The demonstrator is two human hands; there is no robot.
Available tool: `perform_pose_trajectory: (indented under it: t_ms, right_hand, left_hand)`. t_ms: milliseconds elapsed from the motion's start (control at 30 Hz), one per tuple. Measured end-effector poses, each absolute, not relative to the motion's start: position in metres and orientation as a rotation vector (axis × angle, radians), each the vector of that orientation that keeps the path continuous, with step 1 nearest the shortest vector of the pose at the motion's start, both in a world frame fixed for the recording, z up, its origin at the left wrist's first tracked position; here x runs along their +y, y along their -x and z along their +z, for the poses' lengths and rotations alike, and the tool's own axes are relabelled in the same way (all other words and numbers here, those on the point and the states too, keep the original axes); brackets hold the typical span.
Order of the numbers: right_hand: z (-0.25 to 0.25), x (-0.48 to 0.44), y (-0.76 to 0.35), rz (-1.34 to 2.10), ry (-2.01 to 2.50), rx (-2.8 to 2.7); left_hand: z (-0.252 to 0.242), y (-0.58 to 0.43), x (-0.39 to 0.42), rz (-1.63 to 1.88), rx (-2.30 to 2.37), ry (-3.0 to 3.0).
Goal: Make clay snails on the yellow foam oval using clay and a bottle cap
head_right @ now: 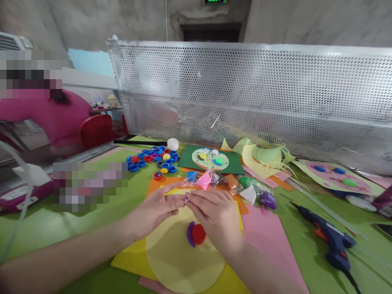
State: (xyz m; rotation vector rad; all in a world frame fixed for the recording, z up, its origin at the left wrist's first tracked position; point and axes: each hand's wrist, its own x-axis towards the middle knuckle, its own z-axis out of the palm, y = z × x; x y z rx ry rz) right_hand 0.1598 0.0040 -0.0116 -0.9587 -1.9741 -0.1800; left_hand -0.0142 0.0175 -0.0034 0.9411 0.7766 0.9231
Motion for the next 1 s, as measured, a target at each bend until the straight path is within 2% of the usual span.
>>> perform_pose_trajectory:
  t_ms: [167,633,833,1000]
  right_hand:
    - [-0.012,-0.005,-0.158,-0.259,0.931,-2.053]
    - [-0.027,-0.008,-0.171,-0.104,1.135,-1.941]
    - [-0.031,-0.01,-0.169,-0.112,1.093,-2.009]
    - [-0.015,-0.02,-0.163,-0.205,0.989,-2.054]
  left_hand:
    - [-0.008,0.017,0.021,0.971,0.823,-0.939]
    - [-0.008,0.017,0.022,1.051,0.825,-1.083]
    - [0.0,0.017,0.015,1.016,0.825,-1.213]
    - [0.001,0.016,0.016,0.997,0.882,-1.283]
